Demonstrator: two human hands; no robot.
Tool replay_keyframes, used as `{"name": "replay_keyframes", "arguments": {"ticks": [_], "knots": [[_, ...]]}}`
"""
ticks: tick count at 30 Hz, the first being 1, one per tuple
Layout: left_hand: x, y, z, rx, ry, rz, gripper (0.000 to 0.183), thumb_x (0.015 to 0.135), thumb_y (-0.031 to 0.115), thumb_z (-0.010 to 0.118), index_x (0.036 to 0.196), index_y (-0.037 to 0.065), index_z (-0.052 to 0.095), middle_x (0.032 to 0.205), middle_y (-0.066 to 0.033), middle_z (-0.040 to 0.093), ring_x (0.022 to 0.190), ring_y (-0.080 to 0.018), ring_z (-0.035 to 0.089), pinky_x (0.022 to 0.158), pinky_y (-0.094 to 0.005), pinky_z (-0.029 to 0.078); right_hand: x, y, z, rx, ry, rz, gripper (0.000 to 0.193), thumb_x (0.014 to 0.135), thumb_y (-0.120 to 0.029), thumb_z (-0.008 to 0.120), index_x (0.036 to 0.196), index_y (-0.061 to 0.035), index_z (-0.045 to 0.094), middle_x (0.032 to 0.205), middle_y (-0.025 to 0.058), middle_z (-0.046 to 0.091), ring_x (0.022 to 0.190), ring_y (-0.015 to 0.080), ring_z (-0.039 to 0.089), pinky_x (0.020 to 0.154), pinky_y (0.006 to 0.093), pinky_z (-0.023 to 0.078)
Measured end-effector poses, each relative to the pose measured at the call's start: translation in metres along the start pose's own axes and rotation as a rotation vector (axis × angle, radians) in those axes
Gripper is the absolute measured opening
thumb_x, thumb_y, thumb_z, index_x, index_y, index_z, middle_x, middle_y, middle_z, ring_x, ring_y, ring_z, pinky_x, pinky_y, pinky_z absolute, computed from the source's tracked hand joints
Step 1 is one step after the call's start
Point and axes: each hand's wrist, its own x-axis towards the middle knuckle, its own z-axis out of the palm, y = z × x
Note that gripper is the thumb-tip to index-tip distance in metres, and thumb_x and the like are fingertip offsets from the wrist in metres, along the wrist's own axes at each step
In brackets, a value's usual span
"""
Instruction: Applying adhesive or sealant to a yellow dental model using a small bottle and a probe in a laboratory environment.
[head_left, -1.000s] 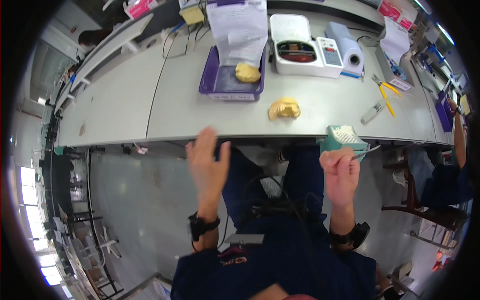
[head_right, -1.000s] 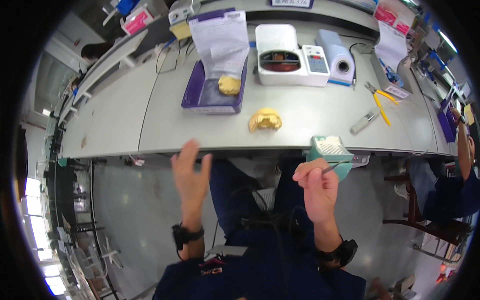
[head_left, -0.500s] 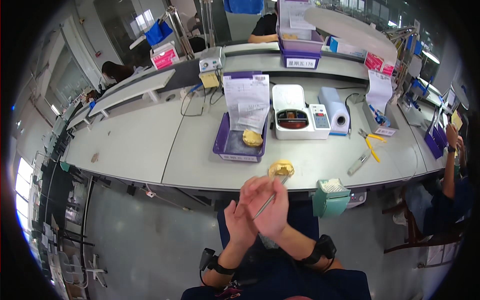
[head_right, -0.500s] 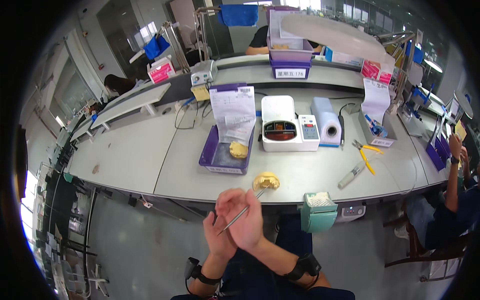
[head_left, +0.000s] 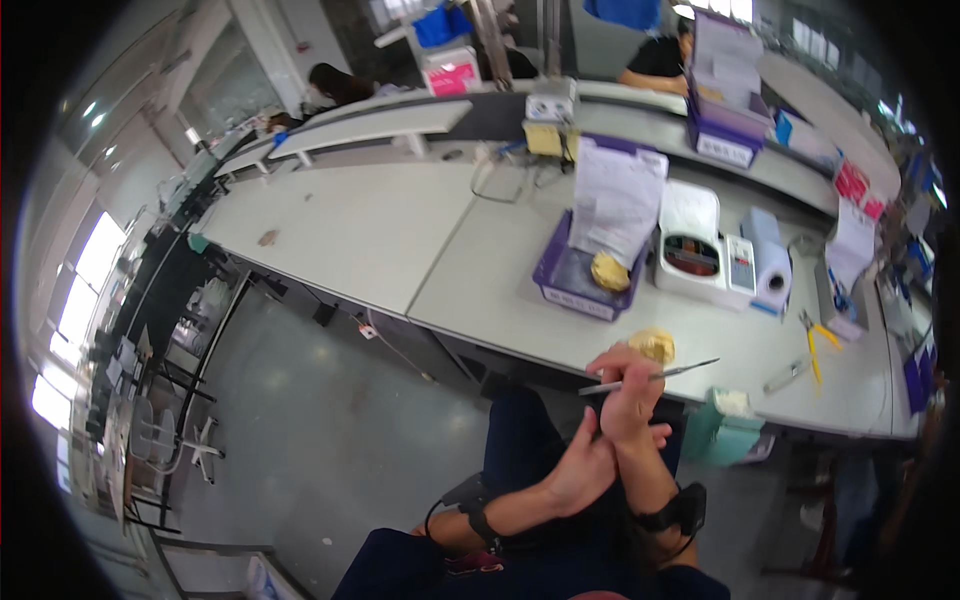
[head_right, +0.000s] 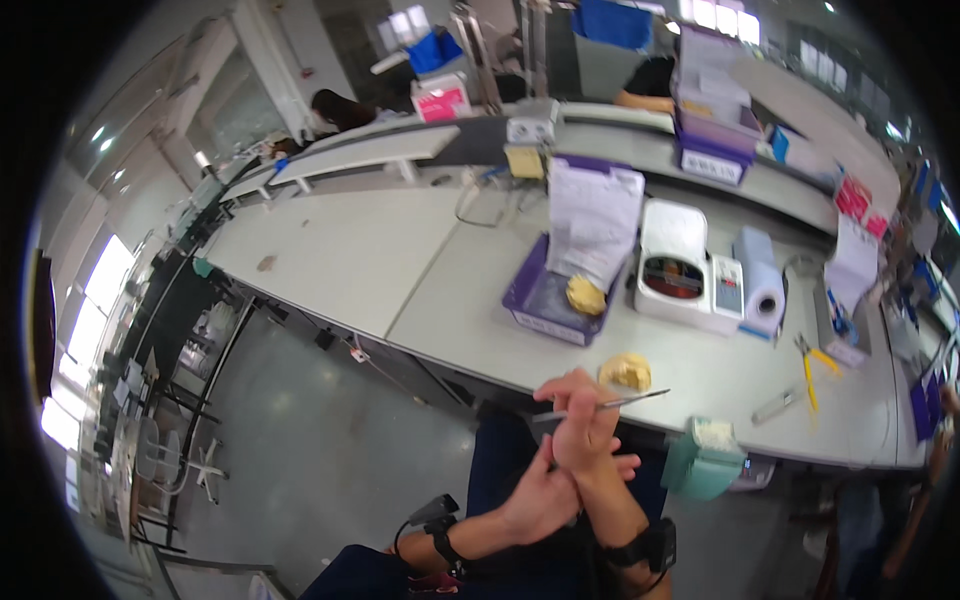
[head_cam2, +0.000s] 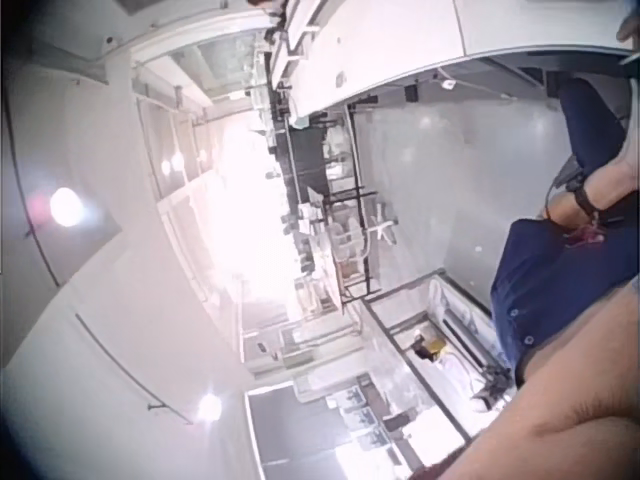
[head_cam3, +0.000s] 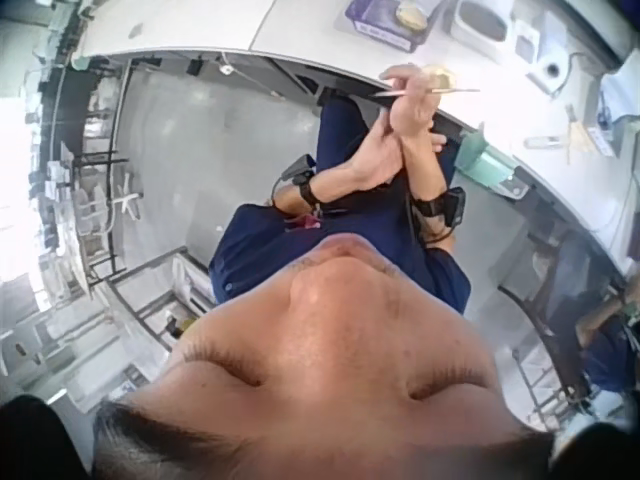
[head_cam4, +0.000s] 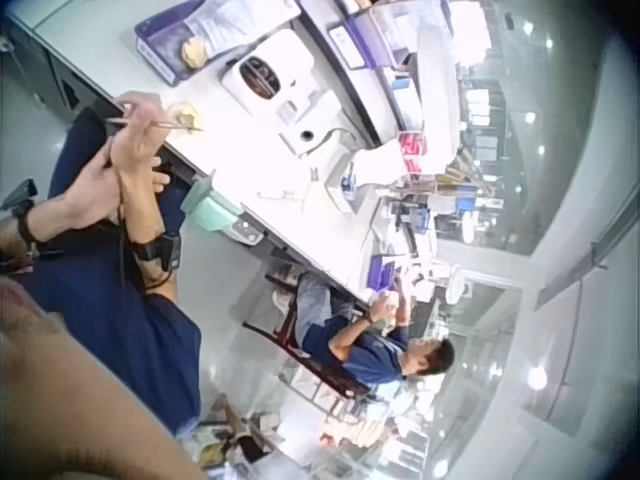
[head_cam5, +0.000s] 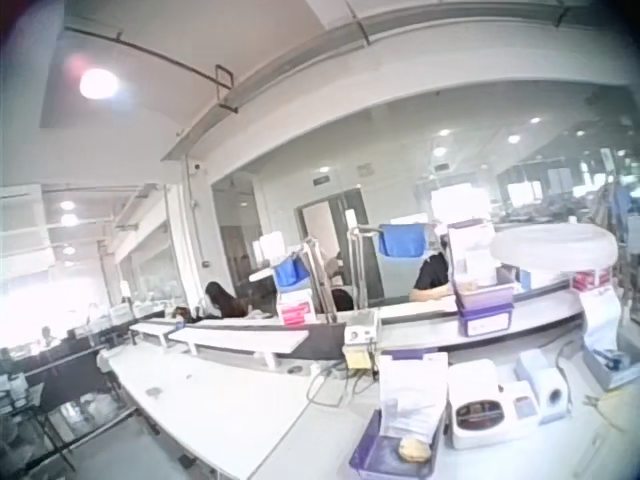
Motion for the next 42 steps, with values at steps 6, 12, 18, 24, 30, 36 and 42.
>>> {"name": "replay_keyframes", "arguments": {"ticks": [6, 12, 18, 24, 30, 36, 42], "knots": [[-0.016, 0.070, -0.044, 0.635, 0.075, 0.422, 0.068, 0.103, 0.055, 0.024, 0.155, 0.015, 0.005, 0.137, -0.0256, 0.048, 0.082, -0.0210, 0.067, 0.072, -0.0249, 0.047, 0.021, -0.046, -0.046, -0.233, 0.041, -0.323, 0.060, 0.104, -0.043, 0.036, 0.083, 0.0045, 0.066, 0.078, 0.0122, 0.066, 0.071, 0.0186, 0.060, 0.061, 0.0292, 0.044], [0.060, 0.076, -0.061, 1.458, 0.387, 0.647, 0.067, 0.085, 0.021, 0.072, 0.142, 0.005, 0.041, 0.131, -0.0143, 0.057, 0.114, -0.0221, 0.056, 0.085, -0.0312, 0.045, -0.002, -0.069, -0.133, -0.671, 0.440, -0.097, 0.026, 0.099, -0.016, 0.055, 0.103, 0.0074, 0.066, 0.096, 0.0142, 0.068, 0.088, 0.0186, 0.064, 0.077, 0.0285, 0.050], [0.103, 0.041, -0.053, 1.801, 0.460, 0.708, 0.067, 0.082, 0.026, 0.074, 0.139, 0.005, 0.046, 0.129, -0.0173, 0.055, 0.121, -0.0358, 0.049, 0.103, -0.0434, 0.036, -0.056, -0.084, -0.176, -0.803, 0.710, 0.060, 0.026, 0.099, -0.009, 0.054, 0.116, 0.0071, 0.063, 0.099, 0.0120, 0.067, 0.091, 0.0158, 0.062, 0.080, 0.0277, 0.048], [0.123, 0.038, -0.050, 1.850, 0.519, 0.681, 0.047, 0.081, 0.021, 0.076, 0.123, 0.006, 0.060, 0.112, -0.0120, 0.063, 0.108, -0.0290, 0.058, 0.095, -0.0415, 0.041, -0.078, -0.090, -0.177, -0.740, 0.489, 0.143, 0.014, 0.093, -0.005, 0.060, 0.102, 0.0028, 0.068, 0.096, 0.0115, 0.068, 0.086, 0.0176, 0.061, 0.077, 0.0285, 0.049], [0.090, 0.034, -0.020, 1.335, 0.368, 0.671, 0.044, 0.076, 0.005, 0.079, 0.116, 0.000, 0.062, 0.105, -0.0100, 0.059, 0.095, -0.0198, 0.061, 0.082, -0.0330, 0.050, -0.058, -0.079, -0.139, -0.292, 0.099, 0.180, 0.023, 0.093, -0.009, 0.064, 0.112, 0.0037, 0.067, 0.091, 0.0169, 0.070, 0.081, 0.0221, 0.067, 0.073, 0.0306, 0.053], [0.029, 0.010, 0.012, 0.561, 0.091, 0.676, 0.051, 0.086, -0.002, 0.063, 0.132, -0.002, 0.041, 0.142, -0.0291, 0.042, 0.116, -0.0317, 0.059, 0.098, -0.0382, 0.049, -0.054, -0.062, -0.103, 0.020, 0.274, 0.197, 0.041, 0.098, -0.030, 0.059, 0.120, 0.0051, 0.059, 0.105, 0.0228, 0.069, 0.084, 0.0257, 0.070, 0.075, 0.0322, 0.053], [0.015, 0.011, 0.002, 0.733, -0.039, 0.905, 0.056, 0.089, 0.000, 0.059, 0.135, 0.004, 0.027, 0.132, -0.0354, 0.047, 0.104, -0.0269, 0.061, 0.089, -0.0352, 0.051, -0.058, -0.062, -0.091, 0.177, 0.202, 0.281, 0.045, 0.100, -0.041, 0.049, 0.116, 0.0007, 0.053, 0.105, 0.0240, 0.069, 0.090, 0.0326, 0.072, 0.070, 0.0319, 0.056]]}}
